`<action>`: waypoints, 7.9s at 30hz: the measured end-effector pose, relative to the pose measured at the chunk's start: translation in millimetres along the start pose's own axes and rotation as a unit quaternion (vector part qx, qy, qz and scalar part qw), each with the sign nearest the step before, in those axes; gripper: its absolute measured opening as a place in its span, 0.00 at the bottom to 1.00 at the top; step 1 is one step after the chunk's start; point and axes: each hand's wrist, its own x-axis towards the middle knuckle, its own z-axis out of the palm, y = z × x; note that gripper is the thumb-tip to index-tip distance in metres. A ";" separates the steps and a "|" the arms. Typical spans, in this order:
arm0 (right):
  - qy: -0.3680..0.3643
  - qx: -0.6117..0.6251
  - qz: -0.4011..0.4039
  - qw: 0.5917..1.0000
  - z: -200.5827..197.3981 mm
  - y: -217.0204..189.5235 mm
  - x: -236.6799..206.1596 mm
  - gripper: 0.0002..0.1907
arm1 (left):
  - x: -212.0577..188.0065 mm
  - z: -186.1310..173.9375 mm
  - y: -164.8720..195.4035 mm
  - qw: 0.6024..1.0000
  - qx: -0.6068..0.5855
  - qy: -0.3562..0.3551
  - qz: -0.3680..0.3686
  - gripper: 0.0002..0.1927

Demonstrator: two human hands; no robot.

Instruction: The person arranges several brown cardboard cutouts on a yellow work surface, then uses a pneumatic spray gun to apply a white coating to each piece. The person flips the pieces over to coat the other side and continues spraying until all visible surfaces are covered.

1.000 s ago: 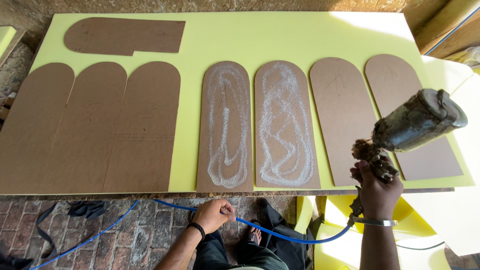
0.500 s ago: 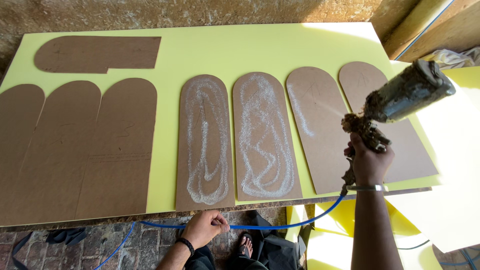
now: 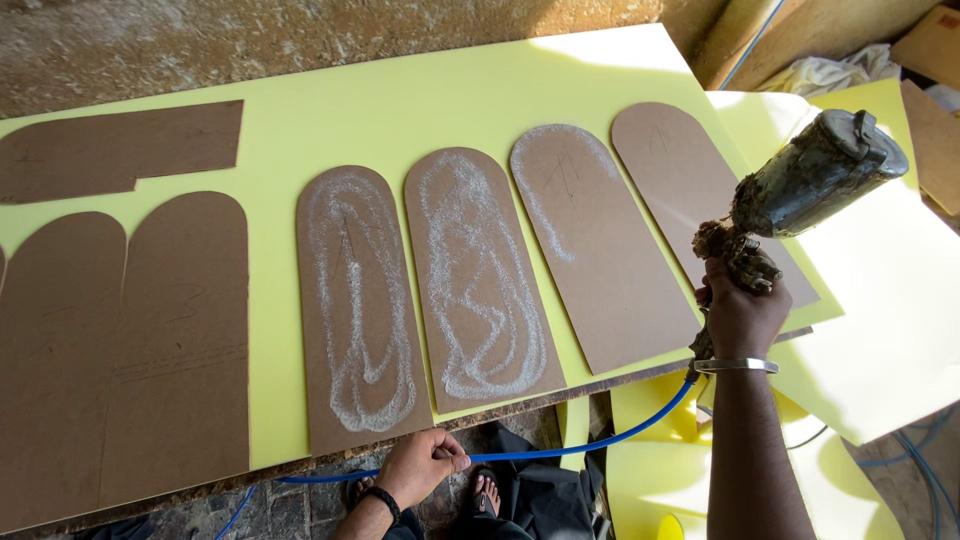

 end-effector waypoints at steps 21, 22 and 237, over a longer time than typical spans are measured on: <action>-0.121 -0.003 0.167 0.978 -69.4 33.0 -108.3 0.16 | -6.2 25.7 -11.1 0.992 0.051 -0.112 0.003 0.17; -0.111 0.003 0.146 0.983 -58.7 26.0 -100.4 0.16 | -6.0 22.9 -14.4 0.994 0.046 -0.100 -0.002 0.16; -0.503 -0.346 0.024 0.792 758.7 -134.8 -940.6 0.23 | -245.3 -668.9 -756.6 0.947 -0.239 0.193 0.091 0.16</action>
